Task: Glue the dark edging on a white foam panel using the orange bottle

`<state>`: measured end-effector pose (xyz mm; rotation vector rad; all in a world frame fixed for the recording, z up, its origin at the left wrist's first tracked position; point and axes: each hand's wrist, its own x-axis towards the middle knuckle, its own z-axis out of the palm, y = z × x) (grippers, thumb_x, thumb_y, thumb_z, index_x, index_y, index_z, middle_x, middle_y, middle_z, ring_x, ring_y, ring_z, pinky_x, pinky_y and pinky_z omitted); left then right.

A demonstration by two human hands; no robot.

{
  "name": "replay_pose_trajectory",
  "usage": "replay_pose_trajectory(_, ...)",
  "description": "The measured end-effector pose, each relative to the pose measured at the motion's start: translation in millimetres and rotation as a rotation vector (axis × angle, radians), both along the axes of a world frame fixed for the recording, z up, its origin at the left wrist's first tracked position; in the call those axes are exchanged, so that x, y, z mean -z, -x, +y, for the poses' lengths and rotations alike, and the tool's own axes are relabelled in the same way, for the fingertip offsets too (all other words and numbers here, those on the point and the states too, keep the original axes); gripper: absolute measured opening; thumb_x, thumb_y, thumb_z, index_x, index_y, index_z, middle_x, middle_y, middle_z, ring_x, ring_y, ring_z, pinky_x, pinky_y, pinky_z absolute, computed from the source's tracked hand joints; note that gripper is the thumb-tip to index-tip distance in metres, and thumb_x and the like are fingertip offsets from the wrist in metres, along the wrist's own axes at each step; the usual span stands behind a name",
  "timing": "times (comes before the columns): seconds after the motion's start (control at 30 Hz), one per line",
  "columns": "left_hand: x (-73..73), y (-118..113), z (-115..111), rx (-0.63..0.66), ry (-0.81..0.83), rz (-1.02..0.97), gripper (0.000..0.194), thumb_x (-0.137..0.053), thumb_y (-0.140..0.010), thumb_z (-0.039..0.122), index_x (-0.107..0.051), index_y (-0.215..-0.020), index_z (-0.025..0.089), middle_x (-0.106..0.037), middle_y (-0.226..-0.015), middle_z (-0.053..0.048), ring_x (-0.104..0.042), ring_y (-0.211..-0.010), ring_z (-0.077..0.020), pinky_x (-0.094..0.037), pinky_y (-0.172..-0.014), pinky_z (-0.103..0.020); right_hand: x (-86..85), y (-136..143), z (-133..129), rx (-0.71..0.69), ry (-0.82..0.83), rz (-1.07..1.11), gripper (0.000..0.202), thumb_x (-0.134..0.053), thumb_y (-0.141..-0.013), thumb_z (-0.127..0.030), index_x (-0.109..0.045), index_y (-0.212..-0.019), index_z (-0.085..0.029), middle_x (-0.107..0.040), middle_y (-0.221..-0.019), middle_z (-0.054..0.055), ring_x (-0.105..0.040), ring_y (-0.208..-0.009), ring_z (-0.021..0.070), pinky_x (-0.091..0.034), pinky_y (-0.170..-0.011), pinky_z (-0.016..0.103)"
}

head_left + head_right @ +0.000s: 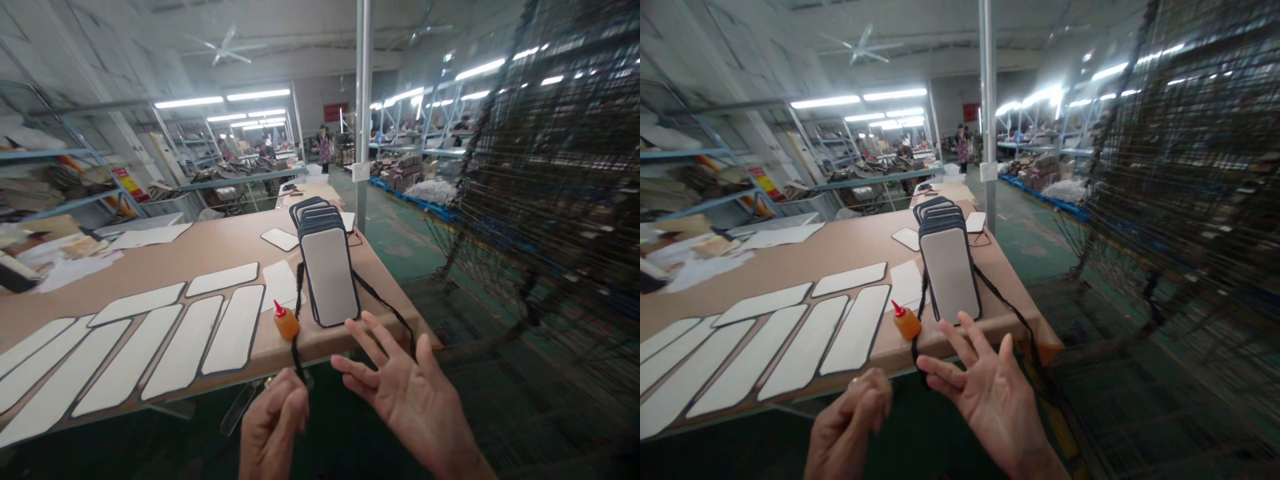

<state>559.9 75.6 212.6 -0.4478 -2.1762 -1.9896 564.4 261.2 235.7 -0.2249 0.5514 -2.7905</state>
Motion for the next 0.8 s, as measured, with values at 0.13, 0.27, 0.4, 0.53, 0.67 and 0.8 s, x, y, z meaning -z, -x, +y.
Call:
replay_pose_trajectory(0.13,25.3,-5.0,-7.1,-0.019,0.419,0.038,0.044,-0.059,-0.075,0.014,-0.059,-0.117,0.028,-0.04,-0.139,-0.007,-0.042,-0.123,-0.0262,-0.042,-0.095,-0.036,3.2,4.4,10.4,-0.048,0.063,-0.004,0.066,-0.029,-0.087,-0.066,-0.046,-0.133,-0.022,-0.036,-0.143,0.009,-0.038,-0.128,0.031,-0.038,-0.098,0.039)
replay_pose_trajectory(0.27,15.6,-0.2,-1.9,-0.167,0.375,0.076,0.015,-0.053,-0.084,0.027,-0.064,-0.074,0.021,-0.056,-0.122,-0.005,-0.054,-0.111,-0.0216,-0.045,-0.094,-0.034,8.0,7.4,11.4,-0.096,0.015,0.025,0.073,-0.024,-0.088,-0.066,-0.048,-0.131,-0.012,-0.035,-0.143,0.013,-0.033,-0.131,0.0282,-0.036,-0.1,0.039)
replay_pose_trajectory(0.4,-4.7,11.2,38.5,-0.386,0.237,0.266,0.013,-0.062,-0.078,0.023,-0.059,-0.091,0.023,-0.057,-0.11,-0.003,-0.055,-0.103,-0.0147,-0.048,-0.08,-0.022,11.0,7.2,0.3,-0.144,-0.067,0.065,0.072,-0.026,-0.088,-0.065,-0.052,-0.127,-0.01,-0.035,-0.142,0.014,-0.029,-0.133,0.028,-0.029,-0.105,0.041)
replay_pose_trajectory(0.53,6.7,21.4,61.3,-0.44,0.25,0.349,0.01,-0.057,-0.082,0.018,-0.058,-0.072,0.019,-0.058,-0.081,0.001,-0.057,-0.075,-0.0086,-0.045,-0.067,-0.015,23.7,1.4,-3.1,-0.215,-0.135,0.096,0.066,-0.038,-0.084,-0.066,-0.052,-0.128,-0.018,-0.037,-0.142,0.007,-0.022,-0.136,0.0231,-0.026,-0.107,0.037)
replay_pose_trajectory(0.67,35.0,20.9,35.0,-0.57,0.148,0.115,0.029,-0.049,-0.086,0.029,-0.051,-0.06,0.018,-0.055,-0.065,0.001,-0.054,-0.062,-0.0111,-0.044,-0.059,-0.019,56.3,-2.0,2.9,-0.348,-0.312,0.109,0.067,-0.04,-0.079,-0.072,-0.064,-0.114,-0.02,-0.034,-0.144,0.006,-0.026,-0.135,0.0266,-0.03,-0.105,0.039)
replay_pose_trajectory(0.8,63.8,2.4,17.4,-0.592,0.243,0.023,0.035,-0.041,-0.088,0.043,-0.064,-0.074,0.02,-0.062,-0.112,-0.007,-0.055,-0.109,-0.0224,-0.044,-0.092,-0.032,86.3,1.9,-10.3,-0.25,-0.534,0.052,0.065,-0.048,-0.074,-0.073,-0.061,-0.118,-0.026,-0.036,-0.143,0.005,-0.026,-0.135,0.0253,-0.029,-0.106,0.041)
